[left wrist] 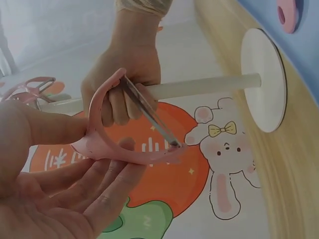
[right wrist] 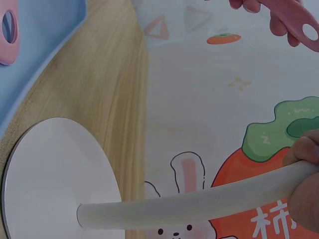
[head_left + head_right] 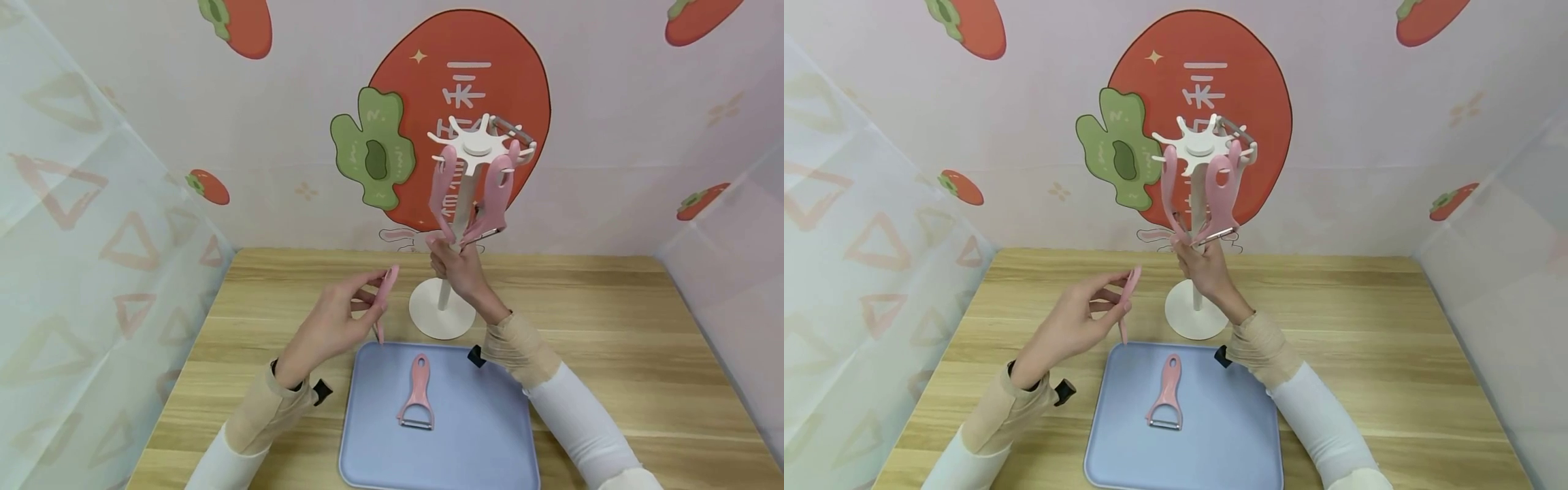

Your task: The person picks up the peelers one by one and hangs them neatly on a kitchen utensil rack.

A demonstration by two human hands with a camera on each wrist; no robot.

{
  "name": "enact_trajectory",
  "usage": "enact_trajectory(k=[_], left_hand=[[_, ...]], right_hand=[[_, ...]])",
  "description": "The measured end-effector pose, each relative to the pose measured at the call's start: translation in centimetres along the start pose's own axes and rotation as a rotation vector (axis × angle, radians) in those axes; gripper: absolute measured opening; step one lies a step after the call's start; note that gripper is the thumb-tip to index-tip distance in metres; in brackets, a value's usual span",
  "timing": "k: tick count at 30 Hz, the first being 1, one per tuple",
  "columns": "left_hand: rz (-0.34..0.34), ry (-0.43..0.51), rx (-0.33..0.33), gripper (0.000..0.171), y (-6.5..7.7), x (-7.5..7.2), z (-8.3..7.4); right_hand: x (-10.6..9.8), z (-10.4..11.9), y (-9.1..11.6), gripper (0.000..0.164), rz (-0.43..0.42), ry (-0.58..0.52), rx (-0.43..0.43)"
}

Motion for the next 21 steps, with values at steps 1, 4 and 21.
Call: enact_trajectory(k=[1,4,21], left_hand=[[-0.009,0.003,0.013,0.048,-0.2,-0.1,-0.2],[-0.034,0.031,0.053,0.048,-0.8,-0.4,-0.6],[-0.119,0.192,0.125,0.046,-3.9,-1.6,-3.1]], right_hand=[[0.0,0.0,0.0,0.032,0.001,0.001,-0.001],[0.0,0.0,0.0,0.033,0.002,-0.001,0.001],[-0.1,0.2,0.1,0.036,0.015,0.027,-0.015]])
Point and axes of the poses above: each hand's wrist, its own y-axis away from the middle knuckle, its own x-axis out of the palm, z = x × y, the point moved 5 cm from there along -y, towards the middle knuckle, and after that the axes turned 3 degrees about y, right-handed, at the moved point
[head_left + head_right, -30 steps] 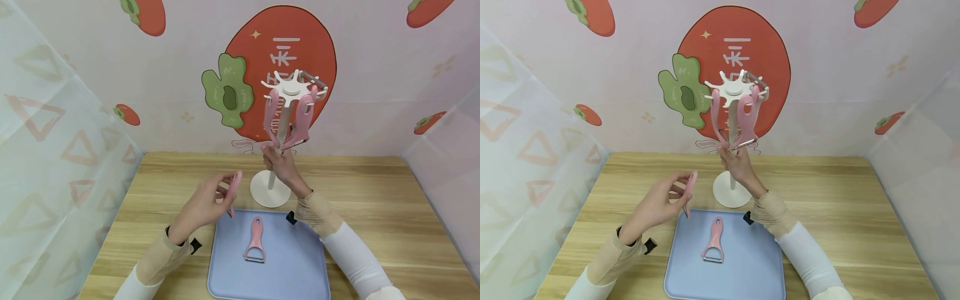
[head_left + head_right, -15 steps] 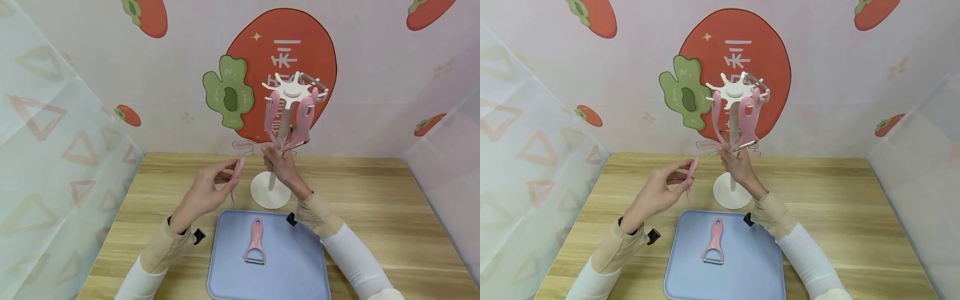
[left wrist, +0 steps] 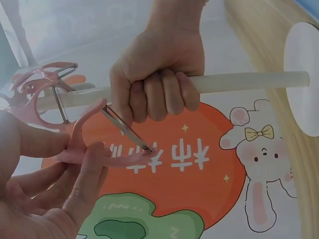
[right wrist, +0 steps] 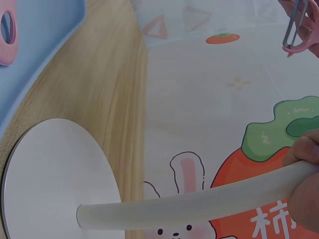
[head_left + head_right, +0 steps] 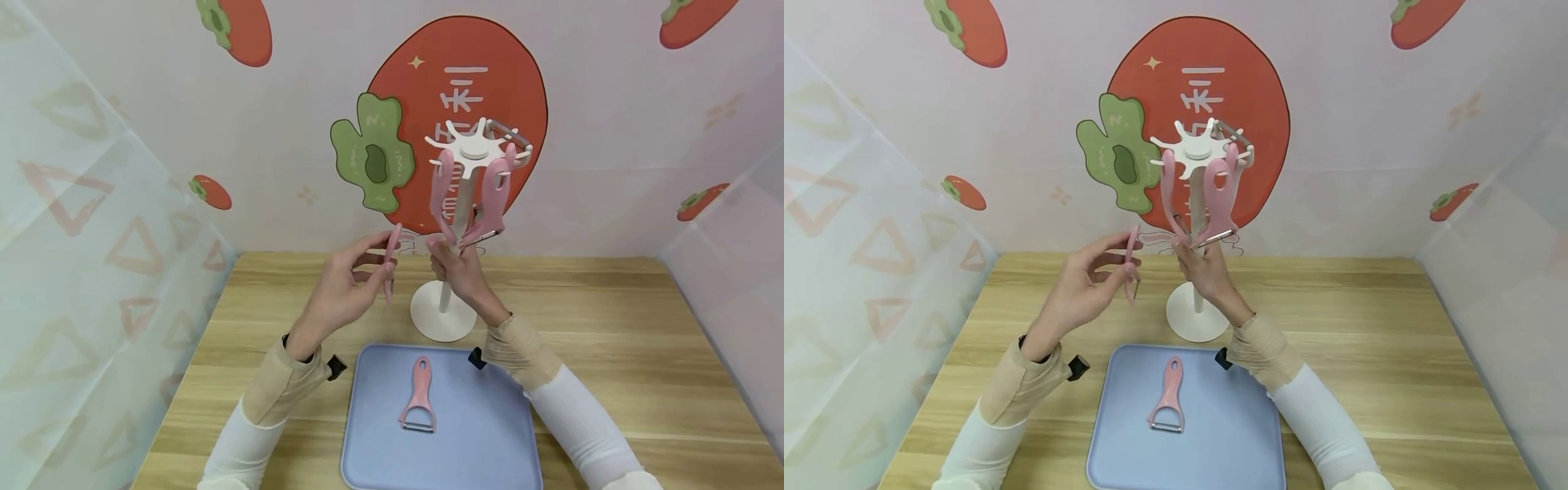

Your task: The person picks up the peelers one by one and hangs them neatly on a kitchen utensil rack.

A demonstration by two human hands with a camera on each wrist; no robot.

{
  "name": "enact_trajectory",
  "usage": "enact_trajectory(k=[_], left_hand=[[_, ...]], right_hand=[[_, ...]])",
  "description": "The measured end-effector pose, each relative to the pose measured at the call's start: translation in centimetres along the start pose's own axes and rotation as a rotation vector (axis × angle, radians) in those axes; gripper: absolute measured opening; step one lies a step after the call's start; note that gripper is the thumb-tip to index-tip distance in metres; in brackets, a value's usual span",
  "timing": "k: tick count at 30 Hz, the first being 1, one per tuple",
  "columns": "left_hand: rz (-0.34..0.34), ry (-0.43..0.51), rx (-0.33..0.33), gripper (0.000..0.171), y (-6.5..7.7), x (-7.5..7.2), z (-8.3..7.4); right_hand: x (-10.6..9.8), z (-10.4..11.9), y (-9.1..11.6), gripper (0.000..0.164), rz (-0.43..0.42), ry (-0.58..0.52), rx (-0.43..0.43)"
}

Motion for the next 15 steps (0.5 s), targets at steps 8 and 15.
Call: enact_trajectory(k=[8,15], left_hand=[[-0.047,0.04,0.039,0.047,-1.1,-0.5,-0.8],[-0.066,0.003,0.08,0.045,-2.1,-0.9,-1.3]], right_hand=[[0.0,0.0,0.0,0.037,0.0,0.02,-0.017],[0.0,0.0,0.0,0.034,0.002,0.005,-0.016]])
Point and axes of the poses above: each hand's wrist, its own y-axis away from the middle knuckle, its own x-axis out of the palm, z = x × y, the point moved 5 cm from there along -y, towards the middle knuckle, and after that the axes turned 3 degrees about y, right-handed, at the moved point
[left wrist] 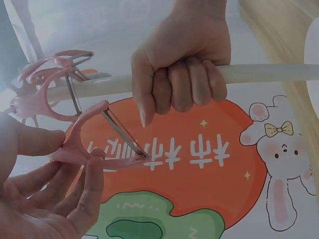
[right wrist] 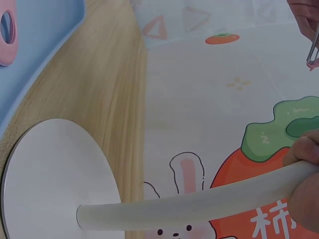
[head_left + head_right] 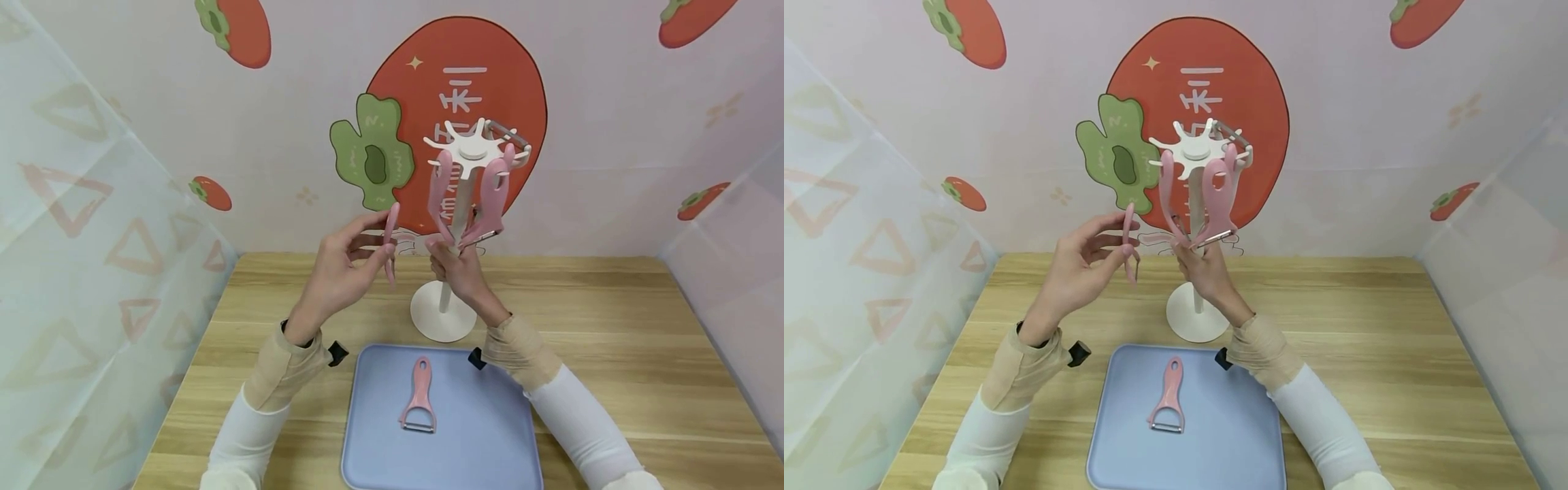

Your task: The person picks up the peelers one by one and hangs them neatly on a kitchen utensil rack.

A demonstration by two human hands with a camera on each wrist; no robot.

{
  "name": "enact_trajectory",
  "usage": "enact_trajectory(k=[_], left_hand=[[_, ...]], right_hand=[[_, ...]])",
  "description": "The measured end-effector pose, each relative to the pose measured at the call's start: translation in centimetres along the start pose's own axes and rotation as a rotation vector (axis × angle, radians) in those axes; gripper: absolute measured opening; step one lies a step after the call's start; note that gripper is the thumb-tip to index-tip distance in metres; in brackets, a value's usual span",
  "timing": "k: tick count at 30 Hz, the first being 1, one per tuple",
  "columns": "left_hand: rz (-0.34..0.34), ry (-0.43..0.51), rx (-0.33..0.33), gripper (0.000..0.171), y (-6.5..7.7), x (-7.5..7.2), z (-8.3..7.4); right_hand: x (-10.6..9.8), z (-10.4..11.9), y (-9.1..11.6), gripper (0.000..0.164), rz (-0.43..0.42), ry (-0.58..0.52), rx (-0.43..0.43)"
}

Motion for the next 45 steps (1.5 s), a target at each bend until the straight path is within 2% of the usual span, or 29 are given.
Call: enact_trajectory(k=[12,20,29,33,40,45], left_hand=[[0.012,0.018,0.076,0.046,-2.5,0.2,-1.3],[0.002,0.056,0.097,0.047,-4.0,-0.2,-1.8],[0.013,0.082,0.154,0.045,-5.4,-0.5,-2.8],[0.009,0.085,0.177,0.047,-5.9,-0.7,-3.2],[-0.015,0.087,0.196,0.047,-6.5,-1.1,-3.4],[-0.015,0.113,0.218,0.046,-6.8,-0.9,-3.6]], right_hand=[[0.1,-0.1,0.3,0.031,-0.009,-0.004,0.027],[0.0,0.1,0.4,0.01,-0.012,0.016,0.019],[0.0,0.1,-0.1,0.026,0.004,-0.001,-0.019],[0.1,0.1,-0.2,0.034,0.01,-0.003,-0.008],[0.0,0.0,-0.1,0.033,0.001,-0.002,0.012],[0.1,-0.1,-0.1,0.039,0.006,-0.004,0.011]])
Point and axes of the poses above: each hand's wrist, its own y-axis away from the middle knuckle, its own x-axis out of the palm, z = x × y, the point moved 5 cm from there along -y, towards the middle knuckle, and after that the axes turned 3 degrees about y, right-handed, at the moved point
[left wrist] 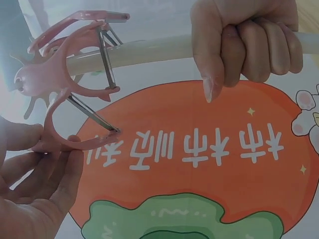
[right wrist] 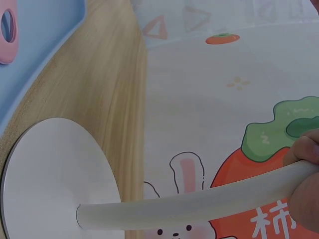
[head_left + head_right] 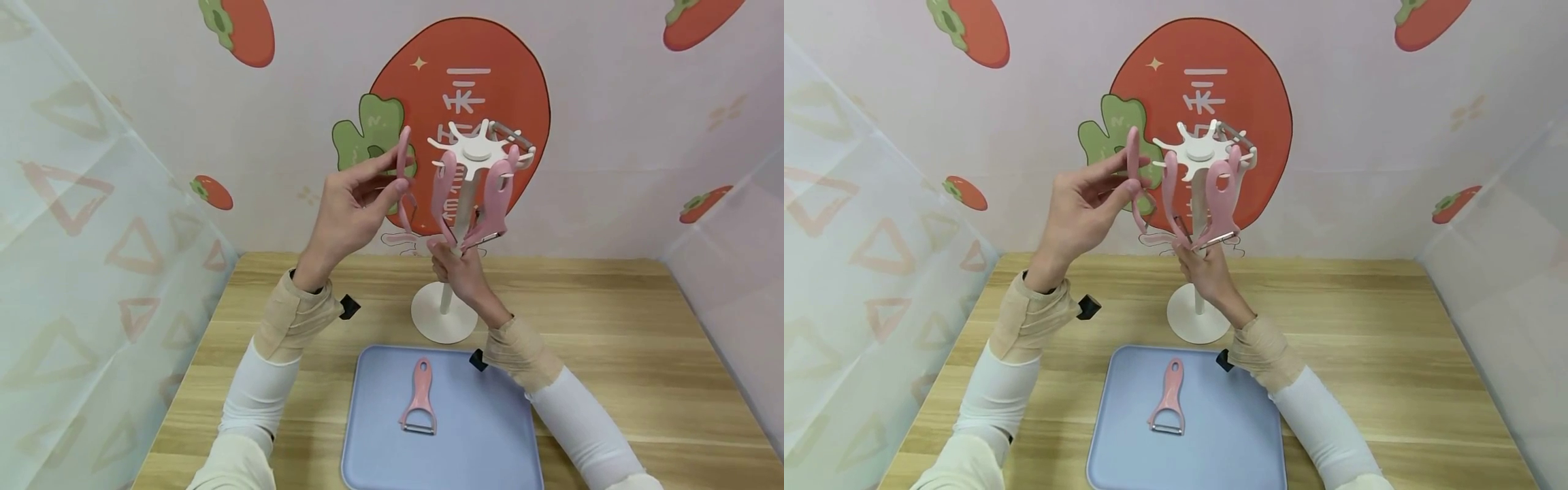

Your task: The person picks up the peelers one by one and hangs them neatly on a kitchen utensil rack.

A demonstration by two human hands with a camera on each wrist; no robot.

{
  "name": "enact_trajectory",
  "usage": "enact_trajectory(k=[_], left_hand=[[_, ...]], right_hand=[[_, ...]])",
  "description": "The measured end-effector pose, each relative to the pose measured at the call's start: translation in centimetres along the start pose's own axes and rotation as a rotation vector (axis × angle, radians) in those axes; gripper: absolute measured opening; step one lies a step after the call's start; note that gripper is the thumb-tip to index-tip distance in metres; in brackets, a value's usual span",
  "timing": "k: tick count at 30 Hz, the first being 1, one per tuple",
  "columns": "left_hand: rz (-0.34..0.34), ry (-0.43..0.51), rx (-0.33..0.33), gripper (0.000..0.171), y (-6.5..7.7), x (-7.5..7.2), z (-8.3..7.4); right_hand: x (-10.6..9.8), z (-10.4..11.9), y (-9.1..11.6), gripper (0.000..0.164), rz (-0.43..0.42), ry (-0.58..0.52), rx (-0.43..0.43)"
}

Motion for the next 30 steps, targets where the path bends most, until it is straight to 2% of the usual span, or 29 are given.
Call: enact_trajectory(k=[13,20,30], left_hand=[[0.025,0.017,0.043,0.045,-1.1,1.2,-1.1],[0.055,-0.017,0.046,0.045,-1.4,1.6,-1.1],[0.095,-0.012,0.05,0.043,-1.2,2.0,-0.4]], right_hand=[[-0.1,0.0,0.0,0.041,-0.002,0.015,0.003],[-0.1,0.1,-0.1,0.039,0.02,0.007,0.0],[0.0,0.1,-0.1,0.046,0.012,0.008,0.008]])
Point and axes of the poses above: each hand's wrist, its own y-axis away from the middle knuckle, its own x-axis out of the palm, z = x × y, the point moved 5 cm from there along -y, towards the middle knuckle, and after that the axes turned 3 degrees about y, right-handed, at the moved point
